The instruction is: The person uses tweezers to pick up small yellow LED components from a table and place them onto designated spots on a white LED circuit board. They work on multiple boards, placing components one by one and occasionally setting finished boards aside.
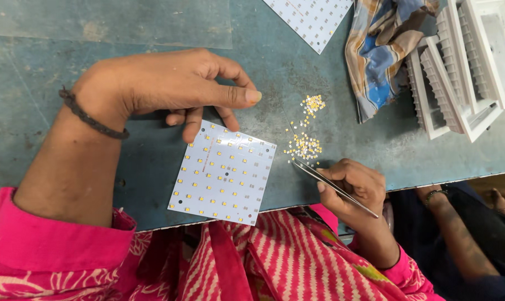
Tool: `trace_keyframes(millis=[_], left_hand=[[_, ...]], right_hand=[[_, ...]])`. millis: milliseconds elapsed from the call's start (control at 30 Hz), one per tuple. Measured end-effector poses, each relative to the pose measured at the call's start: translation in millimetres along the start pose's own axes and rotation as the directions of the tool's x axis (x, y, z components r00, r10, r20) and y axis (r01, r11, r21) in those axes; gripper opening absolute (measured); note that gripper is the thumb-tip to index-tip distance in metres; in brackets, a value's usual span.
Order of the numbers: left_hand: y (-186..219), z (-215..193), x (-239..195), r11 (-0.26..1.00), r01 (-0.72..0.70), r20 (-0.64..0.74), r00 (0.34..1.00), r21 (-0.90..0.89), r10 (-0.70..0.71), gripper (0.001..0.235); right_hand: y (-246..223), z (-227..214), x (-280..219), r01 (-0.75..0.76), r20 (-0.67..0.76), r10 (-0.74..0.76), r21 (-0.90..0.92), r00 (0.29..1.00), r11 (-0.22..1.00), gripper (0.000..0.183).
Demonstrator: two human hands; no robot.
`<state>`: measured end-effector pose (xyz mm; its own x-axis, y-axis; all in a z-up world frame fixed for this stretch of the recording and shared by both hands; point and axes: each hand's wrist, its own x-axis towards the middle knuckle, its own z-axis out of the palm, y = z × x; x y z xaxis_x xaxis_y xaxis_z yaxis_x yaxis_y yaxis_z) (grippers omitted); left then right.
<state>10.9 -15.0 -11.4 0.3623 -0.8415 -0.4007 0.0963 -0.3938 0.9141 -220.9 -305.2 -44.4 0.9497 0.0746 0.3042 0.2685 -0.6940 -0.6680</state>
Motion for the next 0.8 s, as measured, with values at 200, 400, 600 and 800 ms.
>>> trace_keyframes(millis=[200,400,600,800], left_hand=[[0.6,0.9,-0.1,1.0,0.002,-0.011,1.0,0.01,-0.002,0.066],[-0.4,0.8,-0.2,1.0,0.003,-0.019,1.0,0.021,-0.003,0.065],[-1.8,0.2,0.9,0.997,0.026,-0.046,0.999,0.074,-0.023,0.066],[-6.2,-0.8,1.2,0.998,-0.068,0.028,0.997,-0.007,0.069,0.07]], right_hand=[[-4.0,-3.1,2.8,-0.011,0.046,0.013,-0.039,0.999,0.999,0.012],[-6.3,-3.7,3.7,-0.047,0.046,0.048,-0.027,0.998,0.999,0.014],[-12.5,-5.7,4.2,-0.042,0.068,0.043,-0.008,0.997,0.999,0.012],[-26.9,14.9,9.2,0.21,0.25,-0.232,0.112,0.94,0.971,0.013]])
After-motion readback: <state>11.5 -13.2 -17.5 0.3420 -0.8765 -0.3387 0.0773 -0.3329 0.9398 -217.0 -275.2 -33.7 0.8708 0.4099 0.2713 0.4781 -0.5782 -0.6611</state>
